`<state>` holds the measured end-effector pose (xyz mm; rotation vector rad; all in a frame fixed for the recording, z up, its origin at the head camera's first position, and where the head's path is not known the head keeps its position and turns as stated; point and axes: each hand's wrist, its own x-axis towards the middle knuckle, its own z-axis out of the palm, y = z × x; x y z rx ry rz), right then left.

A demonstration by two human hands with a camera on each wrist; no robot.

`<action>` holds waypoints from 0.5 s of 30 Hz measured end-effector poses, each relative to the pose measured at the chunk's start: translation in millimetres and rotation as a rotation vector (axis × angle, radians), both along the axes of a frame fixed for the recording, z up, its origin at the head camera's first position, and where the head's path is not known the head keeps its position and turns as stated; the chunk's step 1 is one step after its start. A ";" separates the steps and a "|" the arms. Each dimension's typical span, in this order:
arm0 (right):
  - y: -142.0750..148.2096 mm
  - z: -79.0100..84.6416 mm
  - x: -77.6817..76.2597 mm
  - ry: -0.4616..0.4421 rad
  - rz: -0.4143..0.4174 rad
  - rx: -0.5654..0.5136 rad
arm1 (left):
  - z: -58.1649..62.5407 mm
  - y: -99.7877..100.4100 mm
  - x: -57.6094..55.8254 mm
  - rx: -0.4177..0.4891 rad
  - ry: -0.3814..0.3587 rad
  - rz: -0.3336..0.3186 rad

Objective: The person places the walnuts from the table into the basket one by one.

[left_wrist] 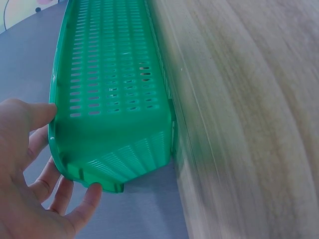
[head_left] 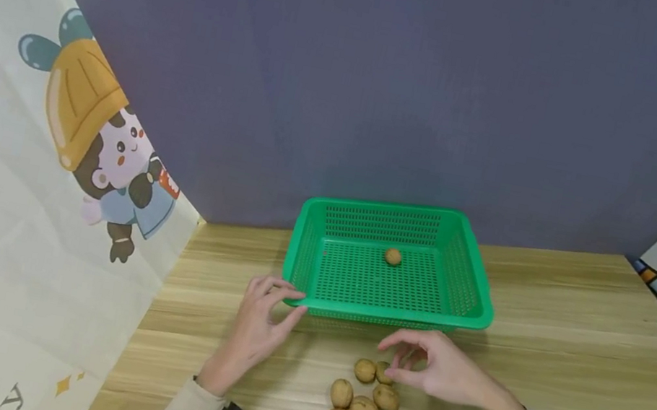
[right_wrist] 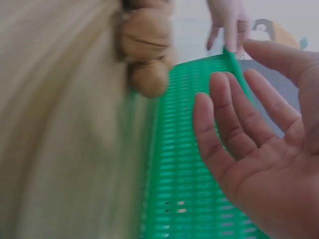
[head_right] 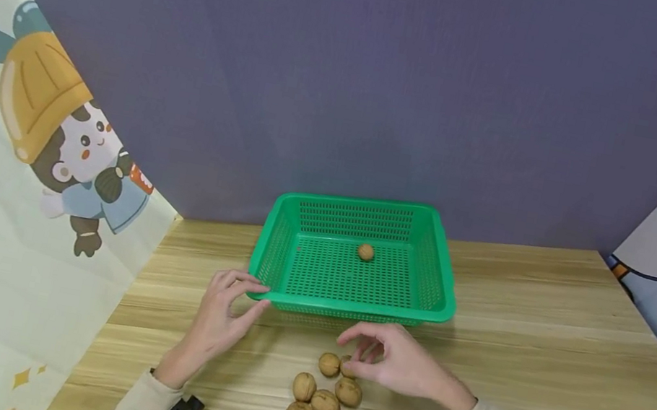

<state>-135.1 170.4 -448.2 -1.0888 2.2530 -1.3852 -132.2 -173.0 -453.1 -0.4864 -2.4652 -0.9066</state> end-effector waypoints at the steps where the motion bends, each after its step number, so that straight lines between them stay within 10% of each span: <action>1: 0.3 -4.0 1.3 -0.004 0.000 0.004 | -0.1 -0.2 0.2 -0.001 0.001 0.001; 15: 7.6 -34.2 4.8 -0.070 -0.045 0.065 | 0.9 -0.8 -0.1 -0.009 -0.011 0.005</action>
